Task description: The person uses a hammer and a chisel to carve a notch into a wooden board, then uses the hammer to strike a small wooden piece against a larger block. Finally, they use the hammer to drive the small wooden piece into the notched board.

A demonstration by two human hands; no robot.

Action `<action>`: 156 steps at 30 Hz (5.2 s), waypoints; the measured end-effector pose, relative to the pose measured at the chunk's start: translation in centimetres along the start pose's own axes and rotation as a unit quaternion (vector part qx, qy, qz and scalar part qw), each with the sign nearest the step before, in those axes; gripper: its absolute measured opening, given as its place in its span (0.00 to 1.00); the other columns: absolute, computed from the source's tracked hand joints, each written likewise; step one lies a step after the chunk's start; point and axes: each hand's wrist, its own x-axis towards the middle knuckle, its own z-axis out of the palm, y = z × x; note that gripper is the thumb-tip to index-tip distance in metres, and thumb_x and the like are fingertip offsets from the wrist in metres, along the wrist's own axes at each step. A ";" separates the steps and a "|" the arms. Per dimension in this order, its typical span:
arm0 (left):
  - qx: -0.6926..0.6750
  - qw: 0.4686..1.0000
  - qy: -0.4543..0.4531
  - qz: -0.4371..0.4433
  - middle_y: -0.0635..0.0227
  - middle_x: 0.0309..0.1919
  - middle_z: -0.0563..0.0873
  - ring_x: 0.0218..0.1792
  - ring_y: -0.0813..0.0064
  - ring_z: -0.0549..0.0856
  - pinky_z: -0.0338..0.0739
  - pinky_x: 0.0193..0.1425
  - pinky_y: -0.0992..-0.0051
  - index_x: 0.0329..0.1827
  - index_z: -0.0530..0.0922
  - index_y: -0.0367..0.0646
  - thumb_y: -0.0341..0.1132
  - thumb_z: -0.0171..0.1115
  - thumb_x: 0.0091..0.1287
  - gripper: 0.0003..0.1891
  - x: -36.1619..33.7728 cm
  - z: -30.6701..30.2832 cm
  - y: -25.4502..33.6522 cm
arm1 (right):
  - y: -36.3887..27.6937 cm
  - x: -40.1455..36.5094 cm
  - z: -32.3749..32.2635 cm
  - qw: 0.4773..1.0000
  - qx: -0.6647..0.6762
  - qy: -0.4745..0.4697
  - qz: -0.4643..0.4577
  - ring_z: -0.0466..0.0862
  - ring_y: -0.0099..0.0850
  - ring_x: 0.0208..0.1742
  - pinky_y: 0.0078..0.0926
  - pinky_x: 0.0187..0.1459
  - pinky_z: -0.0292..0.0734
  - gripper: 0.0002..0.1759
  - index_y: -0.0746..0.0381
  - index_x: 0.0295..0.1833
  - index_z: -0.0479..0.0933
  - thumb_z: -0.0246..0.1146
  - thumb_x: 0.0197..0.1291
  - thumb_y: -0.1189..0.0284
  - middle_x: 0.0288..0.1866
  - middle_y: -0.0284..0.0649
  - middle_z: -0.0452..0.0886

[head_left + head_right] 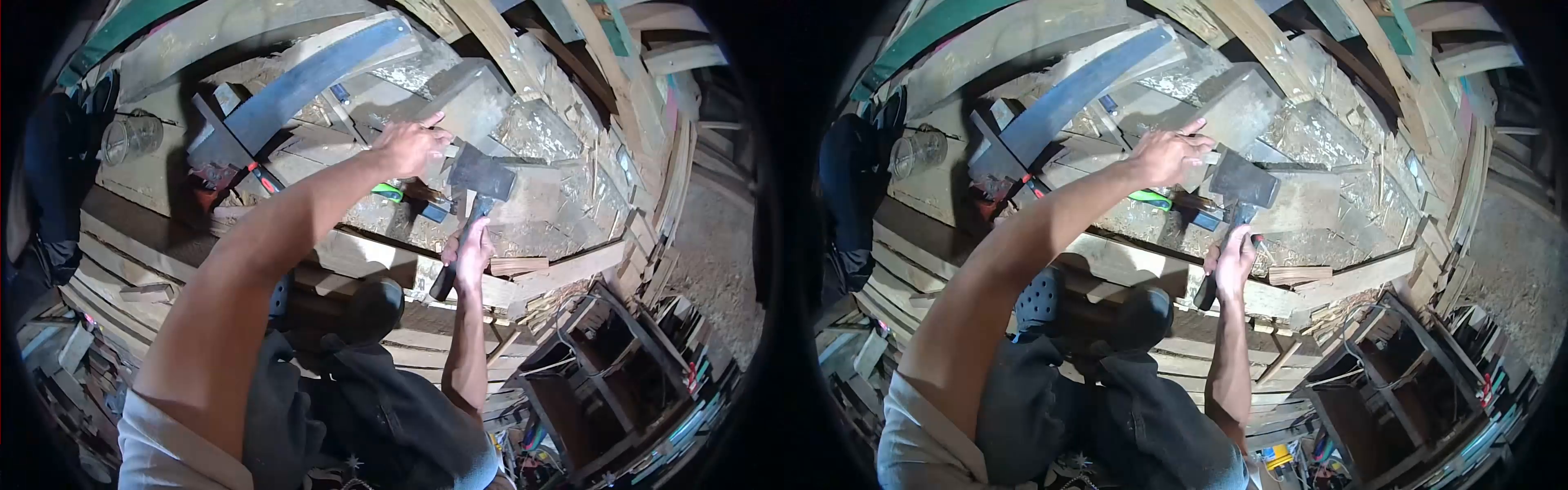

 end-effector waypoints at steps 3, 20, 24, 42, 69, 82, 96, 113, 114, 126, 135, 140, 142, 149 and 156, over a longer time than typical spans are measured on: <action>0.000 0.998 -0.032 -0.050 0.78 0.69 0.68 0.63 0.71 0.76 0.79 0.54 0.60 0.52 0.81 0.54 0.35 0.63 0.60 0.16 -0.3 -2.2 1.8 | 0.9 0.3 0.2 0.994 -0.079 0.000 -0.070 0.60 0.15 0.10 0.17 0.11 0.55 0.21 0.56 0.28 0.63 0.50 0.72 0.56 0.12 0.24 0.59; 0.083 0.995 -0.051 0.011 0.81 0.69 0.68 0.72 0.71 0.63 0.80 0.57 0.57 0.54 0.81 0.56 0.30 0.60 0.58 0.19 -0.3 -2.1 1.4 | -0.9 0.9 0.8 0.896 -0.378 0.058 -0.225 0.69 0.19 0.18 0.27 0.21 0.66 0.24 0.69 0.38 0.75 0.53 0.70 0.55 0.15 0.32 0.69; 0.040 0.998 -0.039 0.022 0.75 0.70 0.67 0.69 0.65 0.69 0.78 0.60 0.57 0.54 0.81 0.54 0.34 0.54 0.62 0.17 0.1 -0.7 0.2 | -2.2 1.6 2.2 0.901 -0.365 0.063 -0.224 0.70 0.23 0.19 0.29 0.23 0.68 0.23 0.69 0.38 0.76 0.55 0.69 0.57 0.16 0.34 0.70; 0.027 0.999 -0.009 0.023 0.80 0.70 0.67 0.70 0.62 0.67 0.76 0.59 0.52 0.48 0.83 0.52 0.34 0.57 0.60 0.14 0.1 -0.4 0.3 | -0.5 0.0 2.8 0.896 -0.365 0.072 -0.244 0.83 0.49 0.27 0.43 0.32 0.75 0.20 0.69 0.46 0.75 0.56 0.68 0.59 0.22 0.55 0.78; 0.056 0.998 -0.036 0.021 0.75 0.65 0.75 0.70 0.60 0.67 0.77 0.60 0.52 0.52 0.81 0.53 0.28 0.57 0.57 0.19 0.3 -0.3 0.2 | -0.8 1.1 2.0 0.908 -0.349 0.067 -0.222 0.76 0.32 0.23 0.33 0.26 0.71 0.20 0.67 0.39 0.75 0.56 0.68 0.58 0.20 0.45 0.75; 0.174 0.969 0.069 0.159 0.69 0.38 0.86 0.37 0.62 0.87 0.84 0.34 0.61 0.51 0.79 0.58 0.29 0.55 0.63 0.16 -1.2 0.1 -0.1 | 1.0 -4.1 -1.9 0.993 0.014 0.102 -0.056 0.60 0.14 0.10 0.17 0.11 0.52 0.22 0.54 0.26 0.64 0.54 0.70 0.54 0.12 0.24 0.60; 0.175 0.974 0.050 0.132 0.73 0.53 0.84 0.55 0.68 0.83 0.84 0.47 0.63 0.59 0.78 0.64 0.44 0.57 0.66 0.17 -2.1 0.2 -1.4 | 4.4 -2.6 1.4 0.964 -0.213 0.080 -0.137 0.69 0.21 0.23 0.29 0.27 0.68 0.23 0.65 0.34 0.74 0.55 0.68 0.54 0.17 0.34 0.70; 0.103 0.992 -0.061 0.027 0.51 0.34 0.85 0.37 0.58 0.85 0.78 0.41 0.61 0.59 0.75 0.45 0.35 0.48 0.67 0.18 0.1 -1.7 0.0 | 3.3 0.7 2.1 0.970 -0.167 0.056 -0.168 0.61 0.12 0.14 0.16 0.14 0.55 0.19 0.59 0.29 0.69 0.52 0.72 0.59 0.16 0.24 0.63; 0.103 0.992 -0.062 0.028 0.51 0.34 0.85 0.37 0.58 0.85 0.78 0.41 0.61 0.59 0.75 0.45 0.35 0.48 0.67 0.18 0.1 -1.7 0.0 | 3.3 0.8 2.1 0.970 -0.166 0.057 -0.167 0.61 0.12 0.14 0.16 0.14 0.55 0.19 0.59 0.29 0.69 0.52 0.72 0.59 0.16 0.24 0.63; 0.148 0.987 -0.067 0.005 0.79 0.70 0.67 0.54 0.66 0.82 0.84 0.46 0.66 0.57 0.79 0.51 0.24 0.51 0.60 0.22 0.0 -1.4 0.8 | 2.2 0.2 3.0 0.927 -0.292 0.083 -0.219 0.66 0.16 0.17 0.21 0.18 0.61 0.22 0.64 0.32 0.72 0.52 0.71 0.56 0.15 0.27 0.66; 0.094 0.992 -0.077 0.018 0.75 0.69 0.69 0.50 0.64 0.85 0.84 0.45 0.62 0.59 0.77 0.50 0.24 0.51 0.60 0.23 -0.4 -2.3 0.6 | 1.6 0.4 3.0 0.954 -0.228 0.071 -0.180 0.65 0.14 0.15 0.18 0.15 0.57 0.21 0.62 0.32 0.72 0.53 0.71 0.56 0.14 0.25 0.65; 0.145 0.976 -0.161 -0.013 0.74 0.66 0.72 0.46 0.63 0.86 0.84 0.42 0.62 0.60 0.77 0.51 0.30 0.51 0.64 0.21 0.1 -1.9 0.4 | 0.8 -0.3 3.1 0.943 -0.198 0.082 -0.255 0.61 0.13 0.13 0.17 0.13 0.53 0.20 0.60 0.28 0.68 0.51 0.72 0.60 0.14 0.26 0.64; 0.139 0.986 -0.092 -0.002 0.76 0.65 0.74 0.47 0.63 0.85 0.83 0.43 0.62 0.60 0.77 0.52 0.29 0.51 0.63 0.21 -0.1 -1.7 0.4 | 1.0 -0.4 2.7 0.952 -0.163 0.071 -0.249 0.63 0.16 0.15 0.20 0.16 0.58 0.20 0.62 0.28 0.70 0.52 0.72 0.61 0.15 0.27 0.66; 0.107 0.991 -0.074 0.011 0.74 0.64 0.74 0.45 0.64 0.87 0.82 0.49 0.66 0.57 0.79 0.53 0.25 0.50 0.60 0.23 0.0 -2.3 0.8 | 2.0 -0.6 3.8 0.911 -0.327 0.098 -0.232 0.70 0.22 0.19 0.28 0.24 0.69 0.23 0.67 0.41 0.77 0.54 0.69 0.55 0.16 0.34 0.71; 0.104 0.993 -0.043 0.032 0.82 0.69 0.68 0.47 0.67 0.86 0.85 0.42 0.64 0.57 0.79 0.50 0.27 0.49 0.64 0.20 -0.6 -1.8 0.3 | 4.0 0.5 2.5 0.967 -0.194 0.053 -0.158 0.67 0.16 0.21 0.22 0.23 0.64 0.18 0.64 0.37 0.75 0.53 0.71 0.60 0.18 0.30 0.69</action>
